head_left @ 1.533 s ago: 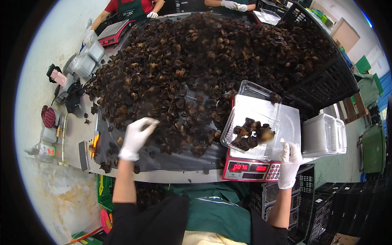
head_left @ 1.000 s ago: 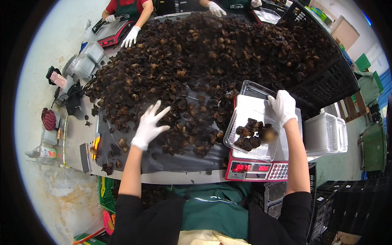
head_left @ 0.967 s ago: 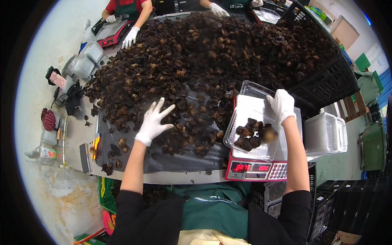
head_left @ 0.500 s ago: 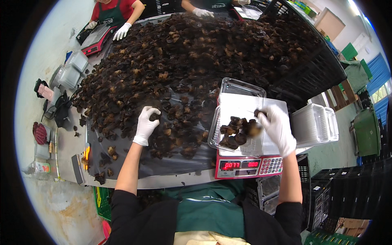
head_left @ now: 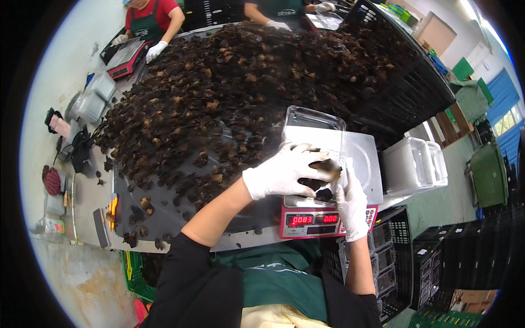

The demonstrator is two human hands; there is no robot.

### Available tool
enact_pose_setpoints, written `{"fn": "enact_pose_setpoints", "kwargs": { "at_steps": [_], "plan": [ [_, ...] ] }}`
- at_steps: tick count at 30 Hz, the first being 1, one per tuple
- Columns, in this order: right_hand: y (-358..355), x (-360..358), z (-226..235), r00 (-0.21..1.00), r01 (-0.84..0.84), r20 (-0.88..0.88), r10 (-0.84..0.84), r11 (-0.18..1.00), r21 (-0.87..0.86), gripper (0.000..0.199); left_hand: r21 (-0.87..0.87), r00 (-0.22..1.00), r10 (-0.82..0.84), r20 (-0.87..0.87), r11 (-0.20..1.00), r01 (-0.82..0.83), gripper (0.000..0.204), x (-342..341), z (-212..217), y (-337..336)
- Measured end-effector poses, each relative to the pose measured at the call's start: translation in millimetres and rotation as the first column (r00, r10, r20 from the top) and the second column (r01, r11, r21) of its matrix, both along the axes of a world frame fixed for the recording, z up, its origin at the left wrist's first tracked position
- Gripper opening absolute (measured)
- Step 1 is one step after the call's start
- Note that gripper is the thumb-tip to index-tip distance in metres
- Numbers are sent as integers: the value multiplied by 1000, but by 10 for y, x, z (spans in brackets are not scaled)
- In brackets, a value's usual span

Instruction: The person sorts wood ear mushrooms from a pile on a table into plastic containers by hand, placing each container on a digital scale and then into a crate.

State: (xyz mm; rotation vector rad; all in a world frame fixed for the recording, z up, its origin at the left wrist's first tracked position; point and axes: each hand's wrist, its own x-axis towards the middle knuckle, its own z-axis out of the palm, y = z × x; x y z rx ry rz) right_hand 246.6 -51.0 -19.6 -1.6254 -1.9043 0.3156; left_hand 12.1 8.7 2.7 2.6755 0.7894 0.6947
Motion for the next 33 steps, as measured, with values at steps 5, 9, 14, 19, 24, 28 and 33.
{"fn": "enact_pose_setpoints", "kwargs": {
  "at_steps": [5,9,14,19,24,28,33],
  "plan": [
    [112,7,-30,982,-169,-82,171,985,26,47,-79,993,-12,-121,997,3,52,280,47,-89],
    [123,37,-20,992,-90,-84,90,996,4,45,-68,997,1,-71,998,-6,50,276,330,-219],
    [-57,162,122,968,47,-245,-56,998,-43,43,231,905,265,333,908,-350,43,-397,-38,-42],
    [-179,199,125,805,105,-561,-193,977,-186,38,-73,769,575,-279,786,-614,49,-1105,-970,-311],
    [-156,273,-79,871,73,-479,-107,993,-90,37,-271,800,591,105,791,-549,26,-1284,-1271,-419],
    [-186,362,-182,916,84,-388,-103,994,-64,36,-579,599,746,291,636,-510,25,-1327,-987,-306],
    [-199,355,-179,905,114,-407,-121,993,-42,35,-497,590,561,580,818,-289,33,-577,-94,-142]
  ]
}}
